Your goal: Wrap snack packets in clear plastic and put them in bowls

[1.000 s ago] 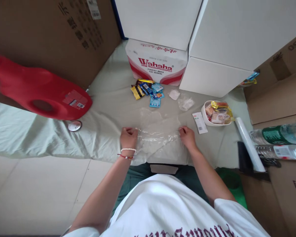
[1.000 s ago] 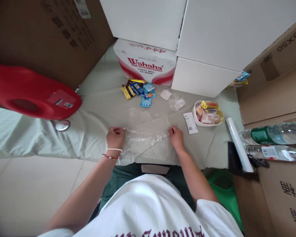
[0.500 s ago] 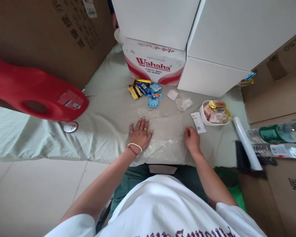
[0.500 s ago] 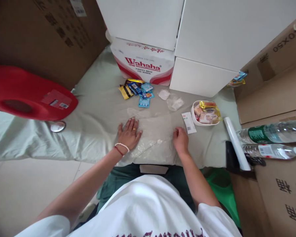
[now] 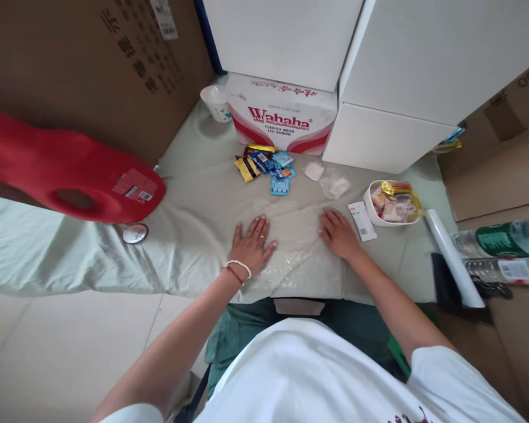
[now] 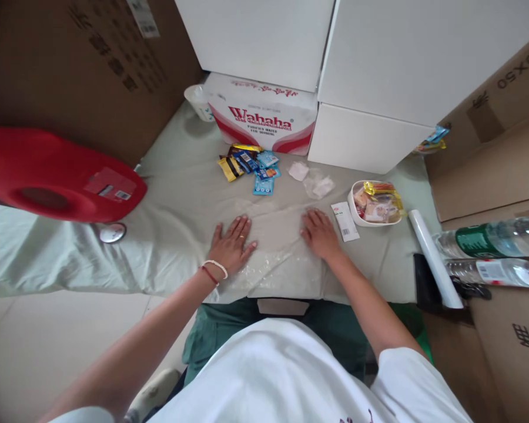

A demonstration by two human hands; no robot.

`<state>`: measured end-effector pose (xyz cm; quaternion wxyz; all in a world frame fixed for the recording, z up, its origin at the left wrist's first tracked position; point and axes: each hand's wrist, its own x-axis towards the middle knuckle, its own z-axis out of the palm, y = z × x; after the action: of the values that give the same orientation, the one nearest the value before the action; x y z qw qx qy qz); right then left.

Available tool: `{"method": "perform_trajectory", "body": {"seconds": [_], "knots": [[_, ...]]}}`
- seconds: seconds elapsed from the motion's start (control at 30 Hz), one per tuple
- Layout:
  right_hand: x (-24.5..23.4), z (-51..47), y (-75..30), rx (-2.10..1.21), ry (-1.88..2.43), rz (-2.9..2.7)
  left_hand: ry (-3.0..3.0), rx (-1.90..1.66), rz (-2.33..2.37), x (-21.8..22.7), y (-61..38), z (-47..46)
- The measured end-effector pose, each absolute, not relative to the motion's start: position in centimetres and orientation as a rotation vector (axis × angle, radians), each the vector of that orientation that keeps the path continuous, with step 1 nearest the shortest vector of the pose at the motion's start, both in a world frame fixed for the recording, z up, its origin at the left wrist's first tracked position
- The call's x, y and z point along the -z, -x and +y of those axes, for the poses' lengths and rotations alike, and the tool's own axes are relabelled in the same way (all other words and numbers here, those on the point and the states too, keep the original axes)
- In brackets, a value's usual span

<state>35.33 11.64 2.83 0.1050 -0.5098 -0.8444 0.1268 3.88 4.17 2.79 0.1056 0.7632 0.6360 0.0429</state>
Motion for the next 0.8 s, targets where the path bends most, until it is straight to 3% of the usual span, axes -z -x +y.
{"method": "perform_trajectory", "body": {"seconds": [0.17,0.37,0.53,0.8], "knots": [[-5.7,15.0,-34.0,-0.299,1.598,-2.336,-2.238,-0.185,1.859,-2.8,-4.0,3.8],[-8.6,24.0,-20.7,-0.455,1.569,-2.494,-2.217,-0.215,1.837,-2.8,-3.8,3.8],[-8.1,30.1,-11.7,-0.520,1.687,-2.343,-2.199,-0.220,1.821,-2.8,-3.6,3.8],[-7.1,30.9,-10.6,-0.529,1.805,-2.175,-2.168,-0.304,1.779,-2.7,-3.6,3.8]]}}
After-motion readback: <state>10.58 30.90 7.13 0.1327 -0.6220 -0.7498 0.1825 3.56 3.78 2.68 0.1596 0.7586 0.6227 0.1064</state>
